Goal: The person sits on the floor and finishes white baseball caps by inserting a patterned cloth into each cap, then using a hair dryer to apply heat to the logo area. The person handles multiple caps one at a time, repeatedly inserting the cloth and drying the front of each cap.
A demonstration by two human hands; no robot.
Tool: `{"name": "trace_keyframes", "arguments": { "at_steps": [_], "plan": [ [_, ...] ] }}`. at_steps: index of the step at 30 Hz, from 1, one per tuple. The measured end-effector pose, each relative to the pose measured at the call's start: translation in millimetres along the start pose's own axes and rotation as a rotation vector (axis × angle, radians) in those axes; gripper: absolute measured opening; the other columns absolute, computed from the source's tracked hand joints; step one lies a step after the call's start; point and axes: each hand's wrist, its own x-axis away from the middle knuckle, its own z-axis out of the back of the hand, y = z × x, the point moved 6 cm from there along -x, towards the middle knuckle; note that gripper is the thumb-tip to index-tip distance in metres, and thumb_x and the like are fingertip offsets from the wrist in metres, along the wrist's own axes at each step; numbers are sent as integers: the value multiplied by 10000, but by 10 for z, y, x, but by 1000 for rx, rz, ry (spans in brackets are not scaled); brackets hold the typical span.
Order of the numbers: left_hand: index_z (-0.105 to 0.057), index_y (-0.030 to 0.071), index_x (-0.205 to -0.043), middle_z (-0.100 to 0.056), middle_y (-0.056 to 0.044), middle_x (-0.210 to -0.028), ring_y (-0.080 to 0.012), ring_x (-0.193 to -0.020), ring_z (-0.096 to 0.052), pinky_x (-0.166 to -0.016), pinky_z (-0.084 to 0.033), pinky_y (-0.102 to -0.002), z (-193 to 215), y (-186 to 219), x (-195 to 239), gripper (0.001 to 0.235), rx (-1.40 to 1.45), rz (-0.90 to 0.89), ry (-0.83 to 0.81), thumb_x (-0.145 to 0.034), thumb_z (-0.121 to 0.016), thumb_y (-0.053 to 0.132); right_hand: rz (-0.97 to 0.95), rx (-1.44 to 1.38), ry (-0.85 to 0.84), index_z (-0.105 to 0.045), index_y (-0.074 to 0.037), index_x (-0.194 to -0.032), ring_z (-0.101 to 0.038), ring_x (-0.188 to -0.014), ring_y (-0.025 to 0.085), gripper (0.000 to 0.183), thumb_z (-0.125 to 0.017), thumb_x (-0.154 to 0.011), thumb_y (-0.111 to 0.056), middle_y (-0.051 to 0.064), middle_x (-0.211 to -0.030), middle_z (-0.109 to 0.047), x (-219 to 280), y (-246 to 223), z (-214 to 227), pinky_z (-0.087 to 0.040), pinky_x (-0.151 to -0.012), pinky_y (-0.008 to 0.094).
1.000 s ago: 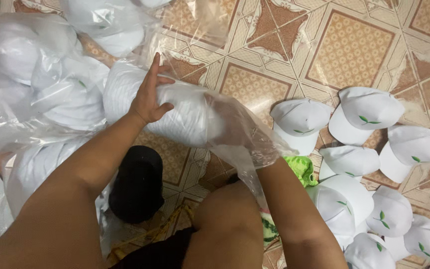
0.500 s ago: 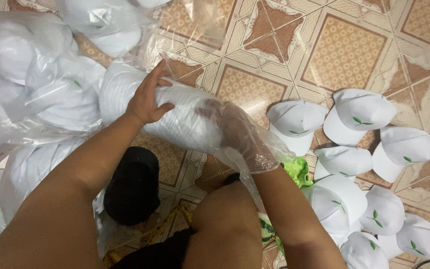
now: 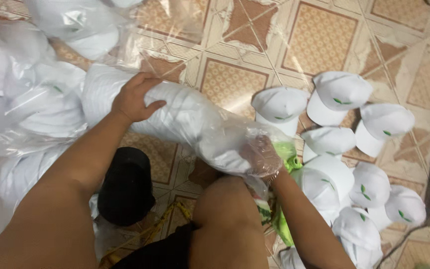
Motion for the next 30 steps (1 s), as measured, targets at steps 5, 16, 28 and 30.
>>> {"name": "trace_keyframes", "arguments": {
  "at_steps": [5,16,28,30],
  "plan": [
    [-735,47,-1211,-639,-159,-1292,-341,-1176,-635,-1003,-527,-404,-39,-69,24,410,-14,21,12,-884,-805,285,-349,36,77,-764,-149,-1061,-646,-1142,237,419,-856,-656,-206,42,-1111,-739,835,-125,588,-392,-1114,505],
    [-656,-4,-1296,-601,-225,-1321,-401,-1268,-557,-1138,-454,-518,-181,288,-26,284,-293,-139,53,-1025,-594,51,-1266,-501,1083,-603,70,-1263,-704,-1022,195,820,-952,-534,-74,130,-1178,-712,2875,-1865,2281,-576,-900,346],
    [-653,32,-1340,-689,-90,-1207,-234,-1059,-611,-956,-462,-348,-75,4483,1227,653,394,-668,-753,-690,-656,98,-454,-1653,1862,-328,-34,-1447,-526,-1247,332,972,-878,-677,-253,184,-1420,-482,3541,-3328,1781,-518,-965,507],
    [-459,-95,-1432,-554,-220,-1422,-314,-1337,-485,-1102,-332,-400,-55,4951,1866,584,959,-765,-1110,-876,-539,64,-373,-1761,1813,-280,-55,-1475,-492,-1291,350,992,-862,-704,-282,188,-1464,-440,3318,-3411,1651,-505,-983,531]
  ]
}}
